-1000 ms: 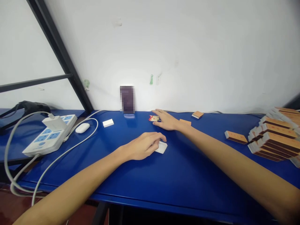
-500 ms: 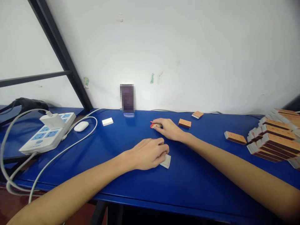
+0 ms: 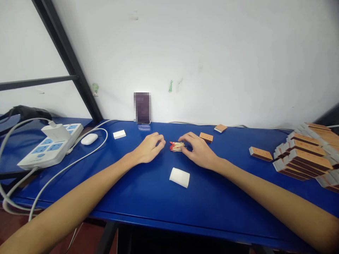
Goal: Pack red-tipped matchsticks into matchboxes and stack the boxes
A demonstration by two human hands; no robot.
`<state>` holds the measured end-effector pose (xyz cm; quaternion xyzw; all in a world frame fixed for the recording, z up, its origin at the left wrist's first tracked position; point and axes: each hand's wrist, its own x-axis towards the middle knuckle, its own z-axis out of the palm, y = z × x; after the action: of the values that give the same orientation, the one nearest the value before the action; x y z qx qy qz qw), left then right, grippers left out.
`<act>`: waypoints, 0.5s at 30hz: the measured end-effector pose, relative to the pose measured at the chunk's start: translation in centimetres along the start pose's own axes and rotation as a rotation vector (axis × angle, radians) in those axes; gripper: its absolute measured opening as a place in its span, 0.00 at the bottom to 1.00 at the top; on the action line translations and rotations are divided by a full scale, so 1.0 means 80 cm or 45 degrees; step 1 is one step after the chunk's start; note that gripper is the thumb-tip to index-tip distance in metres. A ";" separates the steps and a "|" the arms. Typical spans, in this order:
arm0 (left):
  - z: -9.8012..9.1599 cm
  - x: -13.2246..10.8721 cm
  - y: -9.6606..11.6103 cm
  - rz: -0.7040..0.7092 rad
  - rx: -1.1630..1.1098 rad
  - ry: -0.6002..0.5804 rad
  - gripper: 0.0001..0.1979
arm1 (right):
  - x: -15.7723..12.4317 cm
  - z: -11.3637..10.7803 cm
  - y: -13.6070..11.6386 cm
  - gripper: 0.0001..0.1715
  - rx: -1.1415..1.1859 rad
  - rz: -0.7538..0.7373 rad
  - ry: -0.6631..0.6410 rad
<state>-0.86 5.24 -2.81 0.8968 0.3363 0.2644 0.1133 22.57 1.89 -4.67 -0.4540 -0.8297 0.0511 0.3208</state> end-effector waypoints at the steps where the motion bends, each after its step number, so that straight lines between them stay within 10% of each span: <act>1: 0.001 0.000 -0.003 -0.024 -0.020 -0.004 0.17 | -0.003 -0.002 -0.001 0.08 -0.023 0.024 0.009; 15: 0.014 -0.002 0.005 0.185 0.059 -0.142 0.11 | -0.016 0.000 0.001 0.10 0.036 0.147 -0.148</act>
<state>-0.07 4.82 -3.67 0.9346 0.2693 0.2137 0.0916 23.12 0.92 -5.36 -0.4927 -0.8186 0.1074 0.2751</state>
